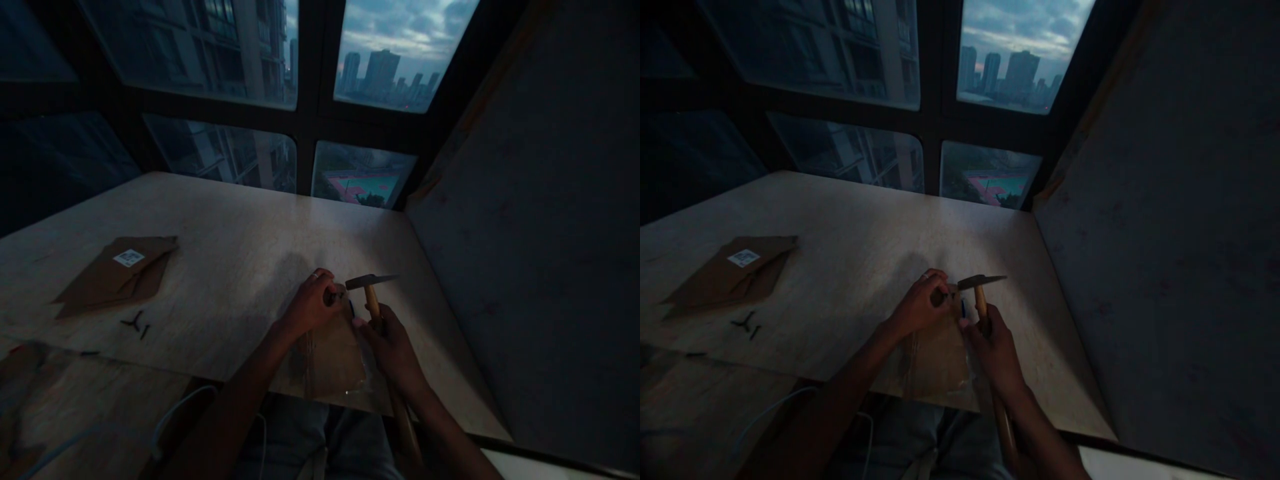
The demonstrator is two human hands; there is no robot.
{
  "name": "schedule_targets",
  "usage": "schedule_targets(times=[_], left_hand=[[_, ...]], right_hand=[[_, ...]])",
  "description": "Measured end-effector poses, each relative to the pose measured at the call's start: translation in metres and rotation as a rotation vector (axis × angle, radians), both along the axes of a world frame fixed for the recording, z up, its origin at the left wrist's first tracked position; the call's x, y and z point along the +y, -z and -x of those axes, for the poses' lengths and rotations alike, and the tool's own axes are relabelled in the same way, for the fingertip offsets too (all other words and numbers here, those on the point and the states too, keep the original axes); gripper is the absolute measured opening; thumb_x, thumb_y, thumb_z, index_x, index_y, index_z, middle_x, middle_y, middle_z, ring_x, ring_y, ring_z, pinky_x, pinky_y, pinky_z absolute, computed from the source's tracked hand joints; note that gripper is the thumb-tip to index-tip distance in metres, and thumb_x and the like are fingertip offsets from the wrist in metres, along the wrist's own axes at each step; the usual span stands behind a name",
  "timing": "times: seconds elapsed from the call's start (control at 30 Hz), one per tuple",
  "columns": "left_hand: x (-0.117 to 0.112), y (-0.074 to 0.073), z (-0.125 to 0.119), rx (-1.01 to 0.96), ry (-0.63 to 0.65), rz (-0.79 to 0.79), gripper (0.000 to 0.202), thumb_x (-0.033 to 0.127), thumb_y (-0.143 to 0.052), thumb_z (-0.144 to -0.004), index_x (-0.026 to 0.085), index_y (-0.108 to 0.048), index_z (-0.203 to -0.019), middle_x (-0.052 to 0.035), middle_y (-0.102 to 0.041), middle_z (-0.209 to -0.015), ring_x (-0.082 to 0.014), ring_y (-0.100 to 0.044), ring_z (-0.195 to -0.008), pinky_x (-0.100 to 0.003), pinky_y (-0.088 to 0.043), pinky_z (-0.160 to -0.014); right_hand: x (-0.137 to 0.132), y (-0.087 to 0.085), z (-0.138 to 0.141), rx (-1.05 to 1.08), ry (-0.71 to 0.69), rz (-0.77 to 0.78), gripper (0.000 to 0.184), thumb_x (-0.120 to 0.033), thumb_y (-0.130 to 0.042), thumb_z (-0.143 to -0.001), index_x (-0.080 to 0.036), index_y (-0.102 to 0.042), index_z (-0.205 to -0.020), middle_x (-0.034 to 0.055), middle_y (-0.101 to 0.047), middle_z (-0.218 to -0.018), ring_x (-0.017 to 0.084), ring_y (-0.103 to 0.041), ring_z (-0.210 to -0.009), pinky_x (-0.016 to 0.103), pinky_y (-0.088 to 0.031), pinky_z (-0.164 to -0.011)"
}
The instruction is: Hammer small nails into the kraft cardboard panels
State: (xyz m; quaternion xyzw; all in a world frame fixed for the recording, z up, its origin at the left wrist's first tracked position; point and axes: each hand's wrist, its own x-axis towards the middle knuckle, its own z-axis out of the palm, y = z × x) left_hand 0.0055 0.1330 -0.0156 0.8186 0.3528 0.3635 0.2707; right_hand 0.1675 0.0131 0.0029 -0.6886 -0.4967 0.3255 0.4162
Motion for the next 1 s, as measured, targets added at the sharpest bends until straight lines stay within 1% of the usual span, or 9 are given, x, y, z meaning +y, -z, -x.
schedule_targets(times=[0.17, 0.33, 0.47, 0.53, 0.67, 0.77, 0.83, 0.93, 1.0], left_hand=[[0.002, 0.001, 0.002, -0.020, 0.044, -0.008, 0.021, 0.007, -0.064, -0.069, 0.021, -0.052, -0.082, -0.0078, -0.059, -0.109, -0.0209, -0.059, -0.106, -0.037, -0.049, -0.093], [0.003, 0.002, 0.003, -0.069, 0.090, 0.018, 0.021, 0.007, -0.061, -0.070, 0.020, -0.059, -0.085, -0.0070, -0.060, -0.110, -0.0205, -0.060, -0.106, -0.038, -0.050, -0.093], [0.001, -0.002, 0.004, -0.226, 0.120, 0.003, 0.030, 0.007, -0.057, -0.071, 0.021, -0.064, -0.096, -0.0074, -0.062, -0.114, -0.0202, -0.061, -0.108, -0.038, -0.049, -0.097], [-0.002, -0.006, 0.007, -0.342, 0.052, -0.039, 0.026, 0.010, -0.052, -0.075, 0.021, -0.064, -0.095, -0.0071, -0.063, -0.110, -0.0201, -0.061, -0.106, -0.039, -0.050, -0.096], [-0.007, -0.018, 0.020, -0.520, -0.211, -0.140, 0.017, 0.016, -0.046, -0.085, 0.022, -0.062, -0.084, -0.0057, -0.064, -0.095, -0.0196, -0.062, -0.096, -0.037, -0.052, -0.087], [-0.009, -0.024, 0.041, -0.558, -0.313, -0.199, 0.017, 0.020, -0.045, -0.089, 0.022, -0.062, -0.085, -0.0048, -0.064, -0.092, -0.0189, -0.062, -0.093, -0.036, -0.052, -0.085], [-0.012, -0.023, 0.066, -0.515, -0.382, -0.221, 0.018, 0.023, -0.044, -0.091, 0.022, -0.062, -0.086, -0.0049, -0.064, -0.092, -0.0188, -0.063, -0.092, -0.035, -0.052, -0.084], [-0.024, -0.011, 0.122, -0.368, -0.564, -0.258, 0.019, 0.025, -0.044, -0.091, 0.021, -0.062, -0.088, -0.0052, -0.065, -0.091, -0.0189, -0.063, -0.091, -0.033, -0.053, -0.083], [-0.035, 0.001, 0.170, -0.210, -0.753, -0.249, 0.018, 0.024, -0.045, -0.089, 0.021, -0.063, -0.090, -0.0056, -0.066, -0.093, -0.0196, -0.063, -0.092, -0.033, -0.052, -0.083]], right_hand=[[0.000, 0.011, 0.012, 0.065, 0.063, 0.011, 0.045, -0.053, -0.064, -0.082, -0.018, -0.056, -0.110, 0.0016, -0.064, -0.081, 0.021, -0.061, -0.072, 0.030, -0.046, -0.063], [-0.004, 0.009, 0.015, 0.066, 0.073, 0.000, 0.044, -0.052, -0.064, -0.081, -0.018, -0.057, -0.108, 0.0019, -0.065, -0.081, 0.021, -0.062, -0.071, 0.030, -0.047, -0.063], [-0.007, 0.007, 0.016, 0.087, 0.099, -0.013, 0.045, -0.052, -0.064, -0.080, -0.018, -0.056, -0.108, 0.0010, -0.062, -0.078, 0.021, -0.061, -0.069, 0.030, -0.047, -0.060], [-0.008, 0.007, 0.017, 0.092, 0.115, -0.018, 0.045, -0.052, -0.064, -0.080, -0.017, -0.057, -0.108, 0.0015, -0.062, -0.078, 0.021, -0.061, -0.069, 0.031, -0.048, -0.061], [-0.008, 0.008, 0.017, 0.094, 0.149, -0.028, 0.048, -0.052, -0.067, -0.077, -0.017, -0.058, -0.108, 0.0026, -0.064, -0.078, 0.023, -0.062, -0.072, 0.033, -0.049, -0.064], [-0.011, 0.009, 0.014, 0.111, 0.168, -0.030, 0.051, -0.054, -0.069, -0.076, -0.017, -0.059, -0.109, 0.0029, -0.064, -0.078, 0.023, -0.061, -0.069, 0.032, -0.048, -0.060], [-0.015, 0.009, 0.011, 0.125, 0.181, -0.015, 0.053, -0.055, -0.069, -0.075, -0.018, -0.060, -0.111, 0.0027, -0.064, -0.078, 0.020, -0.057, -0.061, 0.030, -0.045, -0.053], [-0.025, 0.004, 0.008, 0.163, 0.214, 0.004, 0.058, -0.058, -0.071, -0.072, -0.018, -0.061, -0.114, -0.0007, -0.059, -0.068, 0.015, -0.047, -0.047, 0.028, -0.038, -0.042], [-0.035, -0.002, 0.007, 0.232, 0.252, 0.054, 0.063, -0.061, -0.071, -0.072, -0.019, -0.060, -0.117, -0.0054, -0.049, -0.057, 0.014, -0.041, -0.042, 0.027, -0.034, -0.037]])
